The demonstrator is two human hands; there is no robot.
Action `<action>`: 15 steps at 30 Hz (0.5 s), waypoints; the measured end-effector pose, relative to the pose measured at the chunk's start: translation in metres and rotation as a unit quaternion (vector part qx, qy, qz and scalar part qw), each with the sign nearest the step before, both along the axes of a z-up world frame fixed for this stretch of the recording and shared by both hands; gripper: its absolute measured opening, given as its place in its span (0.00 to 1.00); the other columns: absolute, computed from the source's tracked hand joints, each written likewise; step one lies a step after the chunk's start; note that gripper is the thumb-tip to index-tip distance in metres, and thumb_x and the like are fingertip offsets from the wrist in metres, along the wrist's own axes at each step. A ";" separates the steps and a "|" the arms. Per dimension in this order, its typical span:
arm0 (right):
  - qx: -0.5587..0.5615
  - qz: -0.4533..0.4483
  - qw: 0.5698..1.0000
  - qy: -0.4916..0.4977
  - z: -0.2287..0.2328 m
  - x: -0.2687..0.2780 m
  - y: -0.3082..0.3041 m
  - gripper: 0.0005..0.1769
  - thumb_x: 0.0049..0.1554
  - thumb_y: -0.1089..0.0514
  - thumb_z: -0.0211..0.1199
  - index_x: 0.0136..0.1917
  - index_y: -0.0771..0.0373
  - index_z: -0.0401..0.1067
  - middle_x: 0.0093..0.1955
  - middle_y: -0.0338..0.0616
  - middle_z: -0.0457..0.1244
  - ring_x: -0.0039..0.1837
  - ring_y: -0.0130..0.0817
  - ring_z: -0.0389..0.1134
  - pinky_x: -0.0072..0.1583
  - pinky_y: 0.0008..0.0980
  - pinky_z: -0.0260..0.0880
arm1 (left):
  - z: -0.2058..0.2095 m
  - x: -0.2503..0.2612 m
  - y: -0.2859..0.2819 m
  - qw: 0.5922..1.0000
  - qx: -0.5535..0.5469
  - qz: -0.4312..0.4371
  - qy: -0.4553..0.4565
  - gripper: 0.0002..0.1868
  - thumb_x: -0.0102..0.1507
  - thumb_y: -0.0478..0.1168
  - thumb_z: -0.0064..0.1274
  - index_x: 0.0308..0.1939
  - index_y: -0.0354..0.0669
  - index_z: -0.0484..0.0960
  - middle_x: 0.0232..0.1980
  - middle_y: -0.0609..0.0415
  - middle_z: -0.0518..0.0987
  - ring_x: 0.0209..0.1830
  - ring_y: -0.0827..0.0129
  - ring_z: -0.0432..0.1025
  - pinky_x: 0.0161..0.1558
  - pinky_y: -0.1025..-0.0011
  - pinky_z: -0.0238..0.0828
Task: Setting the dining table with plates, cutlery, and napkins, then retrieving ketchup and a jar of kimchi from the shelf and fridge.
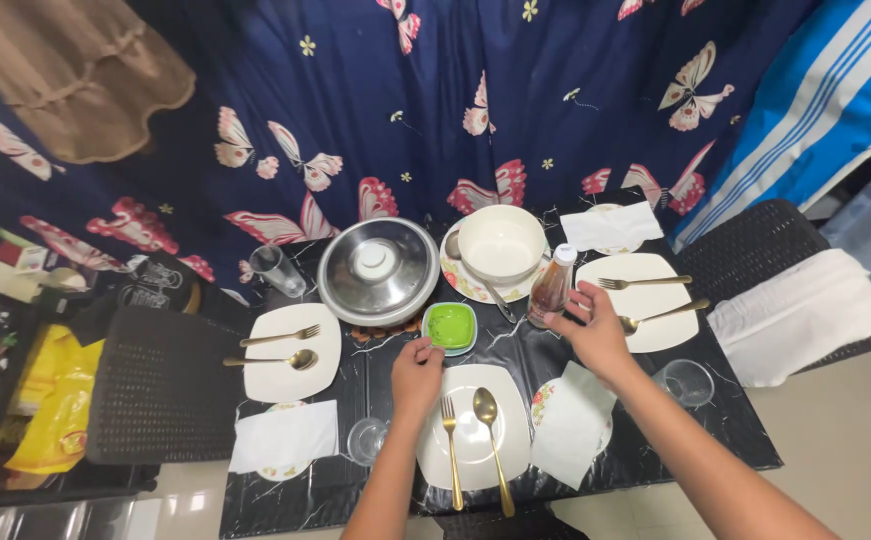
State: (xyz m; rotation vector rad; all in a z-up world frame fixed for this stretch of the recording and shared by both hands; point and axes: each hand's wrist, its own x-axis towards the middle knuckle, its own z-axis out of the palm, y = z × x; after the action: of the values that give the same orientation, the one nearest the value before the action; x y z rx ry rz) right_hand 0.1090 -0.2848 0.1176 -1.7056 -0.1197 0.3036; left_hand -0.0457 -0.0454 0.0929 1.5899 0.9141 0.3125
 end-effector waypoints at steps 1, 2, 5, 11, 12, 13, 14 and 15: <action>0.002 0.002 1.000 -0.002 -0.002 -0.005 0.002 0.48 0.48 0.61 0.74 0.74 0.69 0.50 0.73 0.54 0.56 0.75 0.41 0.59 0.68 0.38 0.67 | 0.007 -0.006 0.002 1.000 0.002 0.002 -0.002 0.21 0.60 0.42 0.58 0.55 0.39 0.81 0.47 0.48 0.87 0.38 0.63 0.82 0.41 0.67 0.78; 0.047 0.020 0.999 -0.003 -0.003 -0.012 0.004 0.47 0.48 0.62 0.73 0.74 0.70 0.52 0.72 0.55 0.57 0.74 0.43 0.61 0.68 0.38 0.67 | 0.013 -0.014 0.003 0.998 -0.035 -0.023 -0.048 0.21 0.62 0.41 0.56 0.58 0.38 0.79 0.49 0.47 0.86 0.40 0.66 0.80 0.41 0.68 0.76; 0.095 0.049 0.994 0.002 -0.007 -0.036 0.011 0.43 0.48 0.63 0.72 0.73 0.70 0.55 0.72 0.56 0.59 0.73 0.42 0.62 0.69 0.37 0.66 | 0.060 -0.050 -0.003 0.986 -0.101 -0.044 -0.125 0.22 0.66 0.41 0.51 0.63 0.36 0.76 0.56 0.48 0.84 0.47 0.69 0.78 0.44 0.70 0.73; 0.107 0.108 0.987 0.047 0.034 -0.108 0.034 0.38 0.51 0.62 0.69 0.72 0.67 0.58 0.72 0.52 0.60 0.73 0.38 0.63 0.69 0.35 0.65 | 0.128 -0.137 0.001 0.959 -0.179 -0.001 -0.220 0.26 0.69 0.45 0.42 0.67 0.35 0.70 0.64 0.45 0.79 0.59 0.61 0.76 0.54 0.65 0.74; 0.119 0.119 0.985 0.045 0.038 -0.119 0.038 0.36 0.52 0.62 0.69 0.71 0.68 0.59 0.71 0.52 0.61 0.72 0.39 0.64 0.69 0.34 0.66 | 0.134 -0.153 0.003 0.952 -0.185 0.007 -0.245 0.26 0.70 0.47 0.40 0.68 0.34 0.69 0.65 0.43 0.78 0.60 0.58 0.76 0.55 0.63 0.74; 0.121 0.123 0.984 0.042 0.035 -0.128 0.039 0.36 0.52 0.62 0.69 0.71 0.68 0.59 0.71 0.52 0.61 0.72 0.39 0.64 0.69 0.34 0.66 | 0.138 -0.168 0.004 0.952 -0.181 0.009 -0.248 0.26 0.70 0.47 0.40 0.68 0.34 0.69 0.65 0.43 0.78 0.60 0.58 0.76 0.55 0.63 0.74; 0.122 0.131 0.983 0.045 0.031 -0.136 0.041 0.35 0.52 0.62 0.68 0.70 0.68 0.60 0.70 0.51 0.62 0.70 0.38 0.65 0.68 0.34 0.66 | 0.142 -0.183 0.006 0.953 -0.172 0.023 -0.249 0.26 0.70 0.47 0.39 0.67 0.34 0.69 0.65 0.42 0.78 0.60 0.58 0.76 0.56 0.61 0.74; 0.124 0.138 0.981 0.048 0.028 -0.144 0.045 0.34 0.53 0.62 0.68 0.70 0.68 0.61 0.68 0.50 0.64 0.69 0.37 0.66 0.67 0.33 0.67 | 0.145 -0.198 0.008 0.954 -0.163 0.037 -0.249 0.25 0.70 0.46 0.39 0.67 0.34 0.69 0.65 0.41 0.78 0.60 0.57 0.76 0.56 0.59 0.73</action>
State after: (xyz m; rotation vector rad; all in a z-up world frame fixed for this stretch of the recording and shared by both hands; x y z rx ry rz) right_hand -0.0350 -0.2400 0.1456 -1.4242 -0.3122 0.5535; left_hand -0.2438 -0.0372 0.2383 1.1001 0.5931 0.5560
